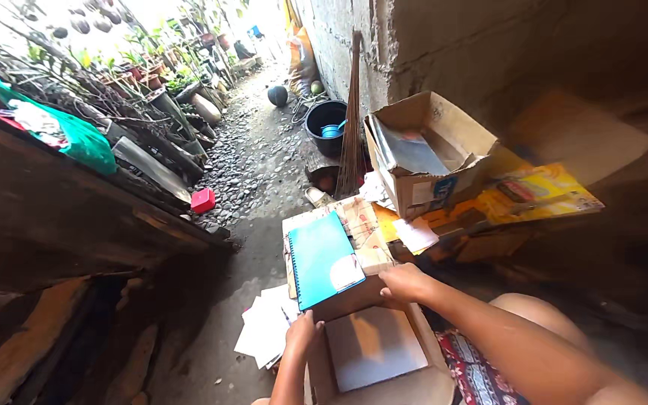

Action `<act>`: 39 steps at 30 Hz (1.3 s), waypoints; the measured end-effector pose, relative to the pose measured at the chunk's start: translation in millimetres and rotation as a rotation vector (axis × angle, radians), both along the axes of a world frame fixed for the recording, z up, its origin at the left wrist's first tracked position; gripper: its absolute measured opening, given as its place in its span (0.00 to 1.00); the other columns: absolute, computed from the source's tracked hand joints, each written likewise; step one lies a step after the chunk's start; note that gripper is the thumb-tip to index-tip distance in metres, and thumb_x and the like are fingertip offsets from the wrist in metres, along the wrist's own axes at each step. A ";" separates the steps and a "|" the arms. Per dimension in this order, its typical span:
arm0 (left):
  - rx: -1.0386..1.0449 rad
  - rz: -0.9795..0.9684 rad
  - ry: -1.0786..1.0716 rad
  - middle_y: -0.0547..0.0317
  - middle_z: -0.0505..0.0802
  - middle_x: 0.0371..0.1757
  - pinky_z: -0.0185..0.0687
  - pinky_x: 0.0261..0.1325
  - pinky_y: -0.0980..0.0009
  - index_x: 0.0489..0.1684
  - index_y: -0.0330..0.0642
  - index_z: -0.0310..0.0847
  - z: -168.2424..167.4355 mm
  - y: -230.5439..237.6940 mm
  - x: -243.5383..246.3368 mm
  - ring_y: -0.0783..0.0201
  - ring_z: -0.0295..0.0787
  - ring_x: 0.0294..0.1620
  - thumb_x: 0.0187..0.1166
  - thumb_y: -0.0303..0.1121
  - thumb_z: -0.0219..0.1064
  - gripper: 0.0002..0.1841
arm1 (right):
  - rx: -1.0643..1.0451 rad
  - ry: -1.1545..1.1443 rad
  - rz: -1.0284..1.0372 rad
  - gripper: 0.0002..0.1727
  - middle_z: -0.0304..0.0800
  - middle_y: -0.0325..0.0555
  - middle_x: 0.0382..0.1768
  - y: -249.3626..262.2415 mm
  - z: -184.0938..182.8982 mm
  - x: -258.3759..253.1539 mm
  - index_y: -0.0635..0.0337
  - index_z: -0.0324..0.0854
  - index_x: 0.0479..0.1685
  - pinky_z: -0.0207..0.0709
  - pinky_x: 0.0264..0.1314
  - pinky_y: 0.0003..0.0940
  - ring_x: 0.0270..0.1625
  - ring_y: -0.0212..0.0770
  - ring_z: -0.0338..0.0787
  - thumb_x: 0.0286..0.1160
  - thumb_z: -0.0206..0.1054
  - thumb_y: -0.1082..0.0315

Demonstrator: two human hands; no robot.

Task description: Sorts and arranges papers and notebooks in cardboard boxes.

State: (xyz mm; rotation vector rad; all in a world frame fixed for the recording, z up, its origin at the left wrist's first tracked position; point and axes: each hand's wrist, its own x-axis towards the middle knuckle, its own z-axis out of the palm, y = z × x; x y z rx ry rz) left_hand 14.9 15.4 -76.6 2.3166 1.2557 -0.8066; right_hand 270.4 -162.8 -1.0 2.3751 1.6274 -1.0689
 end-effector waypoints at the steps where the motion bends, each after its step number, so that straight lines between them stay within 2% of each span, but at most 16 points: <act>1: -0.007 -0.003 -0.004 0.42 0.85 0.73 0.77 0.73 0.38 0.79 0.43 0.75 1.0 -0.8 1.7 0.43 0.83 0.75 0.87 0.55 0.59 0.30 | 0.092 -0.011 -0.020 0.25 0.89 0.65 0.62 -2.9 5.8 2.8 0.62 0.81 0.69 0.73 0.69 0.72 0.68 0.67 0.86 0.88 0.60 0.50; 3: -0.029 -0.009 -0.032 0.44 0.86 0.74 0.75 0.75 0.39 0.79 0.44 0.75 1.5 -1.1 2.7 0.44 0.82 0.76 0.87 0.55 0.58 0.30 | 0.310 -0.033 -0.076 0.25 0.89 0.63 0.61 -9.9 14.3 9.6 0.61 0.80 0.71 0.76 0.67 0.68 0.66 0.65 0.88 0.89 0.58 0.50; 4: -0.038 -0.006 -0.051 0.44 0.86 0.73 0.75 0.75 0.39 0.78 0.44 0.76 2.5 -0.3 3.4 0.45 0.82 0.76 0.87 0.55 0.58 0.30 | 0.447 -0.034 -0.136 0.26 0.89 0.61 0.63 -14.3 21.7 12.5 0.60 0.79 0.74 0.77 0.69 0.65 0.67 0.63 0.88 0.89 0.58 0.51; 6: -0.042 0.003 -0.078 0.43 0.88 0.71 0.75 0.75 0.38 0.77 0.44 0.77 7.1 1.4 6.9 0.44 0.83 0.75 0.88 0.55 0.58 0.29 | 0.770 -0.098 -0.274 0.25 0.88 0.58 0.67 -21.1 40.3 18.7 0.61 0.81 0.73 0.78 0.73 0.57 0.70 0.58 0.87 0.88 0.58 0.54; 8: -0.038 0.007 -0.090 0.43 0.89 0.69 0.76 0.72 0.38 0.75 0.44 0.78 6.3 4.7 10.3 0.43 0.85 0.72 0.88 0.55 0.57 0.28 | 1.057 -0.262 -0.386 0.22 0.88 0.59 0.68 -19.7 59.5 29.1 0.63 0.84 0.68 0.78 0.74 0.57 0.71 0.59 0.86 0.85 0.63 0.57; 9: -0.038 0.008 -0.097 0.43 0.89 0.68 0.77 0.72 0.37 0.74 0.44 0.78 3.4 7.3 10.2 0.44 0.85 0.72 0.88 0.55 0.57 0.28 | 1.119 -0.335 -0.429 0.23 0.85 0.61 0.70 -16.8 71.9 34.9 0.64 0.84 0.68 0.77 0.75 0.60 0.73 0.61 0.84 0.81 0.67 0.59; 12: -0.037 0.002 -0.101 0.43 0.89 0.67 0.77 0.71 0.37 0.74 0.44 0.79 1.9 10.6 8.4 0.44 0.86 0.71 0.88 0.55 0.57 0.28 | 1.030 -0.446 -0.545 0.37 0.72 0.67 0.80 -0.8 111.0 51.7 0.62 0.72 0.80 0.67 0.80 0.66 0.81 0.68 0.73 0.72 0.77 0.58; 14: -0.044 -0.001 -0.096 0.43 0.89 0.68 0.77 0.72 0.38 0.74 0.43 0.78 4.8 10.4 9.1 0.44 0.85 0.72 0.88 0.56 0.56 0.28 | 0.936 -0.470 -0.634 0.43 0.67 0.69 0.83 14.7 127.5 65.3 0.63 0.66 0.85 0.65 0.81 0.68 0.82 0.71 0.70 0.72 0.78 0.54; 18: -0.049 -0.002 -0.112 0.42 0.89 0.68 0.77 0.72 0.39 0.73 0.43 0.79 10.7 9.1 10.1 0.44 0.85 0.72 0.88 0.55 0.56 0.28 | 0.735 -0.436 -0.728 0.46 0.75 0.70 0.77 36.8 141.8 94.2 0.65 0.60 0.88 0.57 0.82 0.72 0.80 0.71 0.72 0.76 0.73 0.46; 19: -0.046 -0.002 -0.117 0.43 0.89 0.68 0.77 0.72 0.39 0.72 0.43 0.79 11.2 9.4 10.0 0.44 0.85 0.72 0.88 0.56 0.57 0.28 | 0.697 -0.416 -0.730 0.45 0.78 0.70 0.74 38.4 144.8 98.9 0.66 0.62 0.87 0.57 0.82 0.72 0.79 0.71 0.74 0.77 0.72 0.45; 21: -0.049 0.003 -0.120 0.42 0.89 0.67 0.77 0.71 0.38 0.72 0.43 0.79 10.9 9.9 9.6 0.43 0.85 0.72 0.87 0.55 0.57 0.28 | 0.678 -0.377 -0.727 0.38 0.87 0.69 0.62 37.3 150.6 101.9 0.68 0.73 0.76 0.65 0.75 0.72 0.70 0.70 0.83 0.79 0.70 0.45; 23: -0.052 0.001 -0.118 0.42 0.89 0.67 0.78 0.71 0.37 0.72 0.43 0.79 11.1 10.4 8.9 0.44 0.85 0.72 0.88 0.55 0.56 0.28 | 0.722 -0.292 -0.755 0.30 0.88 0.71 0.56 34.4 155.6 105.1 0.70 0.78 0.68 0.75 0.62 0.75 0.62 0.72 0.87 0.84 0.67 0.50; 27: -0.045 -0.005 -0.126 0.43 0.89 0.68 0.78 0.70 0.38 0.72 0.44 0.79 15.5 9.9 8.1 0.44 0.85 0.72 0.88 0.55 0.57 0.27 | 0.772 -0.240 -0.920 0.26 0.85 0.75 0.63 27.5 162.5 137.7 0.71 0.77 0.70 0.71 0.69 0.75 0.69 0.75 0.84 0.92 0.54 0.56; 32: -0.035 -0.008 -0.146 0.42 0.89 0.67 0.77 0.70 0.38 0.73 0.43 0.79 19.9 7.9 9.7 0.43 0.85 0.72 0.88 0.54 0.57 0.27 | 0.971 -0.191 -1.101 0.27 0.79 0.78 0.70 4.6 162.8 175.4 0.78 0.72 0.72 0.66 0.79 0.68 0.77 0.72 0.77 0.94 0.52 0.59; 35: -0.028 -0.015 -0.149 0.43 0.89 0.68 0.77 0.71 0.39 0.75 0.44 0.78 21.3 6.7 12.4 0.44 0.85 0.72 0.88 0.55 0.56 0.28 | 1.087 -0.158 -1.181 0.29 0.78 0.79 0.69 -9.6 174.2 178.6 0.81 0.70 0.72 0.67 0.80 0.64 0.76 0.71 0.78 0.94 0.52 0.57; 39: -0.020 -0.007 -0.163 0.43 0.89 0.69 0.78 0.71 0.39 0.75 0.44 0.78 22.9 4.4 16.3 0.44 0.85 0.72 0.88 0.54 0.57 0.27 | 1.365 -0.040 -1.278 0.29 0.80 0.70 0.70 -24.9 184.4 184.6 0.76 0.72 0.72 0.69 0.80 0.53 0.74 0.58 0.81 0.91 0.56 0.55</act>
